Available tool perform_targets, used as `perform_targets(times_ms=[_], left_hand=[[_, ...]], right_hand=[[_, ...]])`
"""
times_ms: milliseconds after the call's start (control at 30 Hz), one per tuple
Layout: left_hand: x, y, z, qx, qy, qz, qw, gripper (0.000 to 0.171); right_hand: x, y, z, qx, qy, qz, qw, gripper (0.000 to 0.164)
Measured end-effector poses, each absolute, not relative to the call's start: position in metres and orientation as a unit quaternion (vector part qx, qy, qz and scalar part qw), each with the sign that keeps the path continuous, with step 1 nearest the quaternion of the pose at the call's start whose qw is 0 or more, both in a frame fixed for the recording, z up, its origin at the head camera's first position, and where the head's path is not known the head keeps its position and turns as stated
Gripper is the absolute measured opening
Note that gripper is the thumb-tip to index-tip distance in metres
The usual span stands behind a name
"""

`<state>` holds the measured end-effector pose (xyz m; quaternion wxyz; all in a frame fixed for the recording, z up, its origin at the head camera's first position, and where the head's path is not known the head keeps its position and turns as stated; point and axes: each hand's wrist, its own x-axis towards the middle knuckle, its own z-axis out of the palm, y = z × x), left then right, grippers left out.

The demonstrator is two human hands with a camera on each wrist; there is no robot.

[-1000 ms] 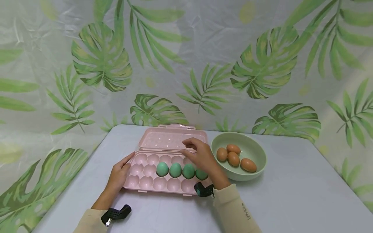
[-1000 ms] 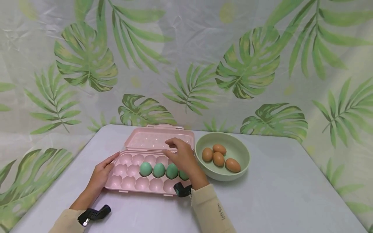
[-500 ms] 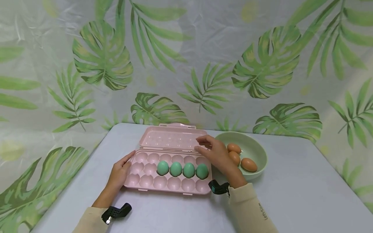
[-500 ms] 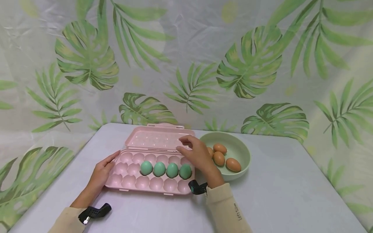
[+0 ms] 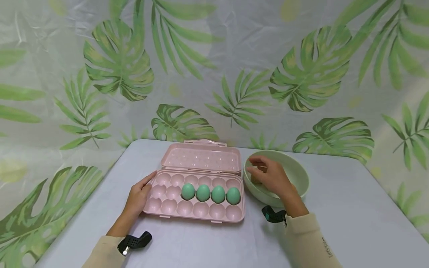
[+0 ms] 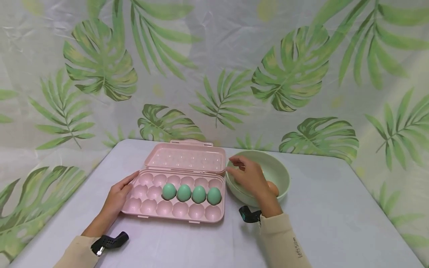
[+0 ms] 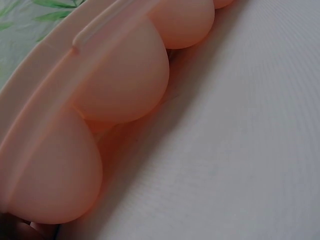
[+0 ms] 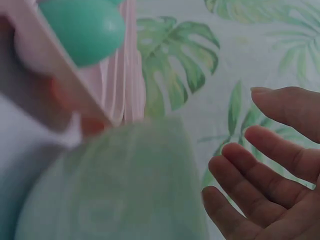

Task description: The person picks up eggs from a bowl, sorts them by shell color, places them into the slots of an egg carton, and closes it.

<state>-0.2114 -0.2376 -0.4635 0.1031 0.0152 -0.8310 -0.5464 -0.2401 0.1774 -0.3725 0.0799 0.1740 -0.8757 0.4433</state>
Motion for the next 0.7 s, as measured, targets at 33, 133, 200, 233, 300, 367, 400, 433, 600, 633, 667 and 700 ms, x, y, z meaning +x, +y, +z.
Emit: perform_targets(times_ms=[33, 133, 200, 233, 300, 367, 400, 433, 600, 633, 667, 700], left_hand=[[-0.212, -0.238, -0.464, 0.015, -0.831, -0.547, 0.103, 0.043], [-0.211, -0.237, -0.464, 0.014, -0.832, -0.545, 0.104, 0.043], [-0.211, -0.237, -0.463, 0.015, -0.832, -0.545, 0.102, 0.043], [-0.211, -0.237, -0.463, 0.015, -0.833, -0.544, 0.102, 0.044], [-0.211, -0.237, -0.462, 0.016, -0.833, -0.544, 0.1, 0.043], [-0.211, -0.237, -0.462, 0.015, -0.832, -0.546, 0.097, 0.044], [-0.211, -0.238, -0.462, 0.015, -0.831, -0.547, 0.097, 0.044], [-0.211, -0.238, -0.462, 0.014, -0.831, -0.548, 0.097, 0.043], [-0.212, -0.238, -0.463, 0.012, -0.83, -0.549, 0.095, 0.043], [-0.212, -0.238, -0.463, 0.012, -0.83, -0.549, 0.095, 0.043], [-0.212, -0.238, -0.463, 0.013, -0.83, -0.549, 0.095, 0.043], [-0.212, -0.239, -0.463, 0.013, -0.83, -0.549, 0.095, 0.043]], right_hand=[[-0.24, 0.182, -0.373, 0.172, -0.876, 0.443, 0.079, 0.039], [-0.241, 0.194, -0.376, 0.165, -0.877, 0.445, 0.076, 0.041], [-0.241, 0.201, -0.378, 0.161, -0.878, 0.445, 0.077, 0.039], [-0.241, 0.205, -0.379, 0.16, -0.878, 0.445, 0.079, 0.039], [-0.241, 0.211, -0.38, 0.16, -0.879, 0.441, 0.082, 0.038], [-0.241, 0.217, -0.38, 0.16, -0.88, 0.439, 0.083, 0.039], [-0.24, 0.221, -0.38, 0.156, -0.883, 0.434, 0.084, 0.04], [-0.239, 0.224, -0.379, 0.151, -0.887, 0.429, 0.084, 0.042], [-0.236, 0.241, -0.378, 0.125, -0.903, 0.402, 0.088, 0.046], [-0.235, 0.244, -0.378, 0.124, -0.904, 0.399, 0.088, 0.045], [-0.235, 0.247, -0.379, 0.123, -0.906, 0.395, 0.089, 0.043], [-0.235, 0.25, -0.379, 0.121, -0.908, 0.39, 0.088, 0.042]])
